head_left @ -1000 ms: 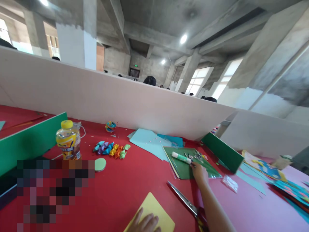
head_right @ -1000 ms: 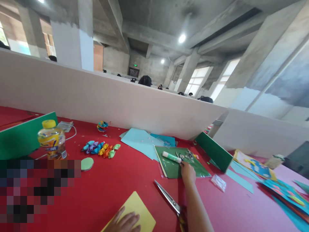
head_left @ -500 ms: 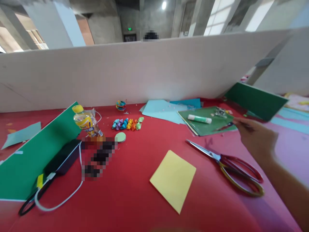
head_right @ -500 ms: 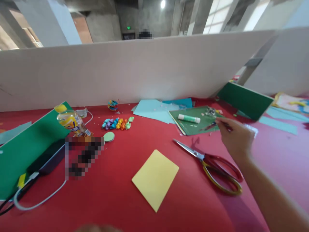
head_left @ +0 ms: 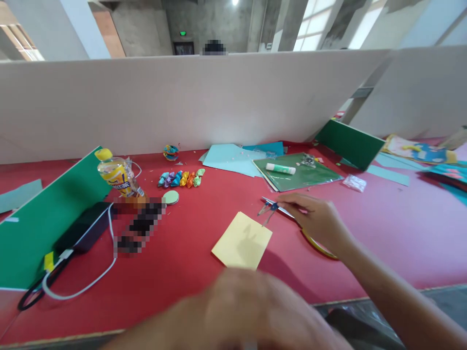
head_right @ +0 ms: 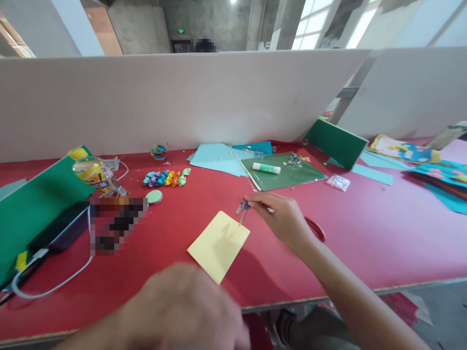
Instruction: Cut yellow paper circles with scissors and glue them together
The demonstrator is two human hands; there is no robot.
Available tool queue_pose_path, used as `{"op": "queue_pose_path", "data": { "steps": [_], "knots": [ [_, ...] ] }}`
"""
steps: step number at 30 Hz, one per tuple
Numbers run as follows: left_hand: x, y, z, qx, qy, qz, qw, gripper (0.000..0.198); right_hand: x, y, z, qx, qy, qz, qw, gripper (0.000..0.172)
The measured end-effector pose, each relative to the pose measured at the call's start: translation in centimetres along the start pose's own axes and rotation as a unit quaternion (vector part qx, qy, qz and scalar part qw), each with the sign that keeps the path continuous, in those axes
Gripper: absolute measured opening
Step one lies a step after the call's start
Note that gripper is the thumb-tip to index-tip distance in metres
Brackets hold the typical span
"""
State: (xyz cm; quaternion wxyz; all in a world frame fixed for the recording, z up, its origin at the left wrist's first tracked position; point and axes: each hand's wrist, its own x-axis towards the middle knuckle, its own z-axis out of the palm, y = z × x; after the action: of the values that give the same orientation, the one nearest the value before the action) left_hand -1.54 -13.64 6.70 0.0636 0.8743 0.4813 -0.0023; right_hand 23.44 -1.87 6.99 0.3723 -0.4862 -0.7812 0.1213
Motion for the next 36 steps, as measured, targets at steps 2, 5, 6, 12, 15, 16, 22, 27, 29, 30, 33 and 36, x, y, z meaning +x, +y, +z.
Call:
{"op": "queue_pose_path", "data": {
  "steps": [2, 5, 6, 12, 15, 16, 22, 27, 29, 30, 33, 36],
  "knots": [
    [3.8, -2.6, 0.6, -0.05, 0.024, 0.106, 0.993, 0.046, 0.1, -0.7, 0.7, 0.025, -0.024, -0.01, 0.999, 0.02],
    [7.0, -5.8, 2.9, -0.093, 0.044, 0.186, 0.977, 0.045, 0.2, -1.2, 1.9, 0.043, -0.04, -0.036, 0.998, 0.021],
    [7.3, -6.3, 3.7, -0.096, 0.035, 0.178, 0.979, 0.045, 0.2, -1.2, 2.3, 0.044, -0.041, -0.042, 0.997, 0.021],
    [6.4, -4.9, 6.0, -0.097, 0.048, 0.105, 0.989, 0.054, 0.7, -1.0, 3.3, 0.024, -0.046, -0.032, 0.998, 0.021],
    [6.2, -4.4, 6.1, -0.109, 0.043, 0.111, 0.987, 0.06, 1.1, -1.3, 3.6, 0.021, -0.053, -0.032, 0.998, 0.022],
    [6.1, -4.4, 6.1, -0.112, 0.042, 0.111, 0.987, 0.061, 1.2, -1.4, 3.7, 0.02, -0.057, -0.036, 0.998, 0.022],
    [6.0, -4.6, 6.4, -0.119, 0.056, 0.1, 0.986, 0.059, 1.7, -1.6, 4.5, 0.02, -0.076, -0.05, 0.996, 0.023],
    [6.0, -4.5, 6.4, -0.118, 0.054, 0.102, 0.986, 0.059, 1.9, -1.2, 4.9, 0.064, -0.101, 0.005, 0.993, 0.02],
    [6.0, -4.5, 6.4, -0.118, 0.051, 0.101, 0.987, 0.059, 1.9, -1.1, 5.1, 0.099, -0.108, 0.027, 0.989, 0.019],
    [6.0, -4.5, 6.4, -0.118, 0.05, 0.101, 0.987, 0.059, 1.9, -1.0, 5.1, 0.116, -0.111, 0.033, 0.987, 0.019],
    [6.0, -4.5, 6.4, -0.119, 0.047, 0.102, 0.987, 0.06, 1.7, -0.9, 5.2, 0.139, -0.11, 0.031, 0.984, 0.019],
    [6.1, -4.5, 6.3, -0.12, 0.04, 0.103, 0.987, 0.06, 1.6, -1.0, 5.1, 0.129, -0.107, 0.021, 0.986, 0.014]
  ]
}}
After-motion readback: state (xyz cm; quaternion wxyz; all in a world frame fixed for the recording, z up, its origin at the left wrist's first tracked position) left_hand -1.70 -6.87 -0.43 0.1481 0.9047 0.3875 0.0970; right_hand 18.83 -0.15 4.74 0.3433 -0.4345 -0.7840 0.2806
